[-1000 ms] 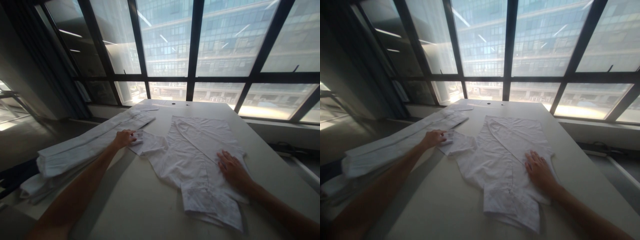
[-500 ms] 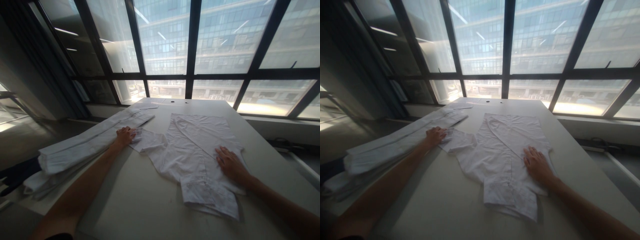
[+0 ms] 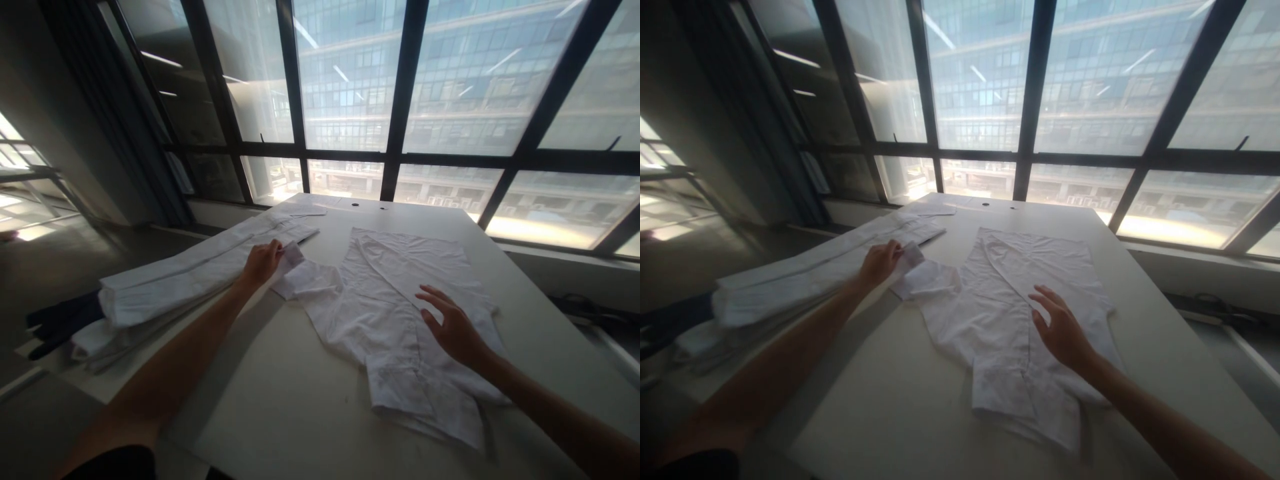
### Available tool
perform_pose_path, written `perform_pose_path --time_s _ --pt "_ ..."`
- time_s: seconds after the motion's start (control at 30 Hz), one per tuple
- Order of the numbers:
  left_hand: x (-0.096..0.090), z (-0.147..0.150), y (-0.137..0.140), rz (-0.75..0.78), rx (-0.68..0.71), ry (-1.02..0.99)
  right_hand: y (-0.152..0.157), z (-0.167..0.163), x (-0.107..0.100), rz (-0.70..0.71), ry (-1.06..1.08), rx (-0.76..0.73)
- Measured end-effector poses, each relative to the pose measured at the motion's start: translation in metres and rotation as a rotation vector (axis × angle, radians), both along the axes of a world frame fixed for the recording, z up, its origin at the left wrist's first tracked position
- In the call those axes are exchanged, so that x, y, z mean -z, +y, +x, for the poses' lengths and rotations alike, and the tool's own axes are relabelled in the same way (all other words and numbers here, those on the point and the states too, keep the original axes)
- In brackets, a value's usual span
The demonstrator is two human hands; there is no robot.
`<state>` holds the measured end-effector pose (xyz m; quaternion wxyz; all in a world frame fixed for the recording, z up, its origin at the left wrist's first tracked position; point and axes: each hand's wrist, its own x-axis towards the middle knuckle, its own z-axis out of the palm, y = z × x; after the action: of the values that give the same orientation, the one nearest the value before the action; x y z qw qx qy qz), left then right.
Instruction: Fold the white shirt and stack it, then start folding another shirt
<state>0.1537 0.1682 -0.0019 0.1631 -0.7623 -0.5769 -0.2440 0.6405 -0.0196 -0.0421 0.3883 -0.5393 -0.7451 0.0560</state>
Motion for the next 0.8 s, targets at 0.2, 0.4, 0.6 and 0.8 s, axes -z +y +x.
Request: perform_pose_path --time_s 0.2,0.4,0.6,0.8 --pt "-0.002 0.061 -0.048 0.175 0.085 -0.197 0.035 -0.112 -0.036 -0.380 0.412 -0.332" --pt "0.024 0.118 -0.086 -0.033 0.387 -0.343 0.072 -0.162 -0.047 -0.960 0.941 -0.436" --pt "0.030 0.136 -0.104 -0.265 0.736 -0.425 0.083 -0.161 -0.036 -0.902 1.049 -0.355" --pt "0.016 0.131 -0.109 -0.154 0.917 -0.262 0.093 -0.135 -0.044 -0.711 1.085 -0.112"
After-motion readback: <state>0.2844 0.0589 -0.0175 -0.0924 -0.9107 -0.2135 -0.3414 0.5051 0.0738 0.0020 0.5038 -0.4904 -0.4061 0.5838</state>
